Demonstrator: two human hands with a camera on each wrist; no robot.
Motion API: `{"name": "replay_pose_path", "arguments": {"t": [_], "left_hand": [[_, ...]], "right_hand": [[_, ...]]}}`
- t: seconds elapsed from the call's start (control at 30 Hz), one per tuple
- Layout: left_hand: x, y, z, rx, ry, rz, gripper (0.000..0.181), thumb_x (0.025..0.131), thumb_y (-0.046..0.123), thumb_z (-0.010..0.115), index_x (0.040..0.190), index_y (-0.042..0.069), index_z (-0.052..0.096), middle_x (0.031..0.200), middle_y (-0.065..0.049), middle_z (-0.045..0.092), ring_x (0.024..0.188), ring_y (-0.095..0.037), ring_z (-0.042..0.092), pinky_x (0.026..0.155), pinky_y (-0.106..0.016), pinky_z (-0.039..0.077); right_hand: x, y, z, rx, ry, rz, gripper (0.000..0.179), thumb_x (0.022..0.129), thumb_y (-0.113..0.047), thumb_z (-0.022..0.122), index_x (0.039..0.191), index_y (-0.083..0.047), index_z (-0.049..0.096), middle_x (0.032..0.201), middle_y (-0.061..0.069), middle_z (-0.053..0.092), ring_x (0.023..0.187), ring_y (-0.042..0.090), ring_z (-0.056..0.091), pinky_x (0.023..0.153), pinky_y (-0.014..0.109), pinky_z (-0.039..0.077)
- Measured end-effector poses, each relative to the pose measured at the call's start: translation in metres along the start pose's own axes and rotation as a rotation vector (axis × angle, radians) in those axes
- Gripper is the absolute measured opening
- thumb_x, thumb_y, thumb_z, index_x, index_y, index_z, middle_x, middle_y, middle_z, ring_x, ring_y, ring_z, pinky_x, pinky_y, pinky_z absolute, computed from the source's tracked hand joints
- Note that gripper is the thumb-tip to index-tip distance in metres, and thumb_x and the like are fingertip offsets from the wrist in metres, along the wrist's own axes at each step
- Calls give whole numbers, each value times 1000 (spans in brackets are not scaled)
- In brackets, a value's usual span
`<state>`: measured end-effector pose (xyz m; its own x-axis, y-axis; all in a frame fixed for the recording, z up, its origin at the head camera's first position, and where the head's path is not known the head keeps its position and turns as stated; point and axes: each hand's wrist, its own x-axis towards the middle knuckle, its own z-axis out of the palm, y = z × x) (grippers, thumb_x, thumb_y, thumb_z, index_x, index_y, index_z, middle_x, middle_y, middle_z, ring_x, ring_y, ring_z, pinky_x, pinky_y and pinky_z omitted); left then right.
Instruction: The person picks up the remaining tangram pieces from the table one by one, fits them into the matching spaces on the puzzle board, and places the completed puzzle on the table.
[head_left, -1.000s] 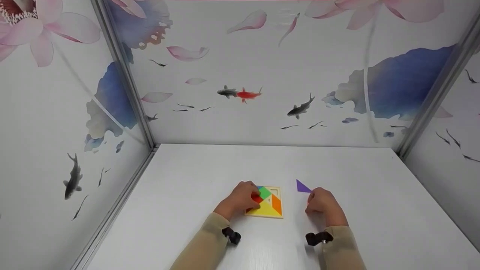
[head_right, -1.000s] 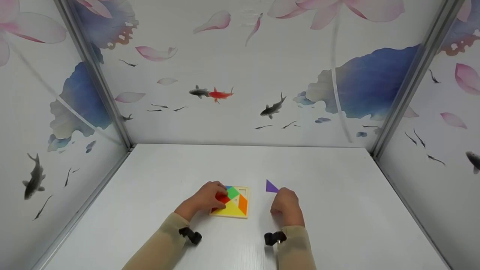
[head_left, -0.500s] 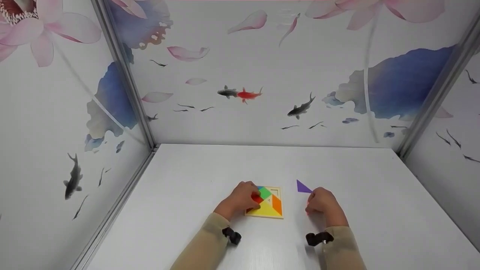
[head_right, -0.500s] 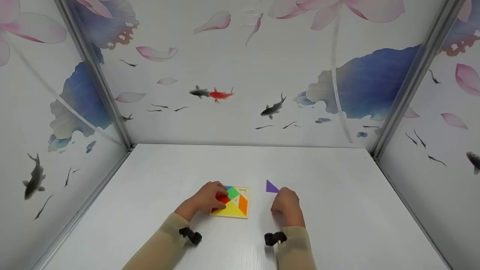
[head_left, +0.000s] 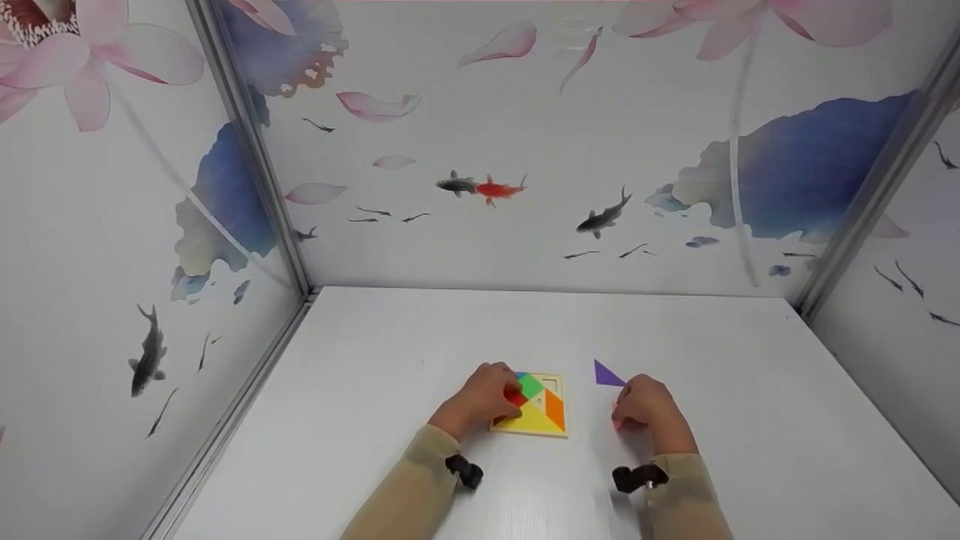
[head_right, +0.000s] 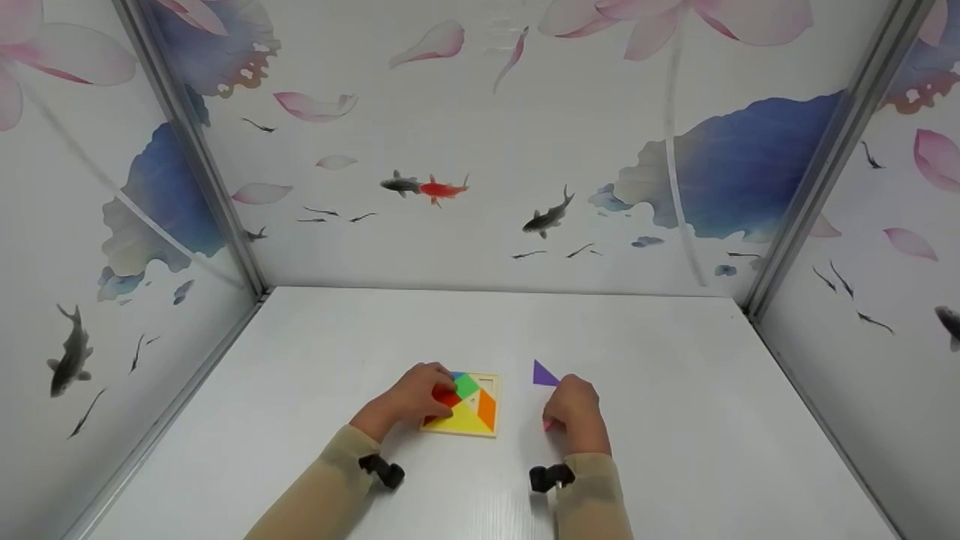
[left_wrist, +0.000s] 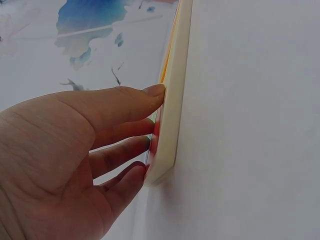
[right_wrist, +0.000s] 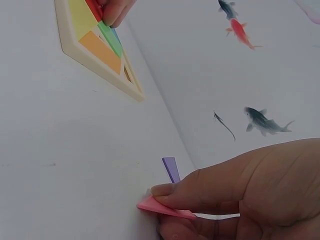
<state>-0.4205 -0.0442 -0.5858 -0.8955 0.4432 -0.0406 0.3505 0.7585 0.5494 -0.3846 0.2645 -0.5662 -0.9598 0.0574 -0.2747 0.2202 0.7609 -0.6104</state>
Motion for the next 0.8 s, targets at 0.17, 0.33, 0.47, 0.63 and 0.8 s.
{"name": "replay_pose_path", "arguments": {"t": [0.17,0.33,0.47,0.63,0.8], "left_hand": [[0,0,0,9,1,0,37,91,29,85,125,15,78,128,4,64,115,-16,51,107,-35,51],[1,0,0,6,-4,-11,37,91,29,85,125,16,78,127,4,63,115,-16,51,107,-35,51],[0,1,0,2,-4,-22,37,91,29,85,125,16,78,128,4,63,116,-16,51,108,-35,51],[0,2,-2,27,-4,4,35,89,27,86,122,16,79,127,2,64,115,-17,52,107,-35,51],[-1,2,-3,56,-4,34,34,89,27,85,121,14,80,127,0,65,113,-18,52,105,-35,50]], "right_hand": [[1,-1,1,30,2,3,12,80,-1,79,91,1,73,76,8,67,68,19,60,59,28,48],[1,-3,1,71,13,-22,5,92,-6,68,93,-1,68,78,9,65,65,18,59,57,28,47],[2,-4,3,98,31,-51,9,98,-10,65,97,-1,67,82,9,64,65,18,60,57,28,48],[3,-7,6,142,46,-70,12,99,-9,69,100,2,66,83,10,63,67,18,59,58,28,49],[4,-10,8,174,88,-69,16,94,-2,68,108,5,69,91,13,66,73,19,61,62,27,52]]}}
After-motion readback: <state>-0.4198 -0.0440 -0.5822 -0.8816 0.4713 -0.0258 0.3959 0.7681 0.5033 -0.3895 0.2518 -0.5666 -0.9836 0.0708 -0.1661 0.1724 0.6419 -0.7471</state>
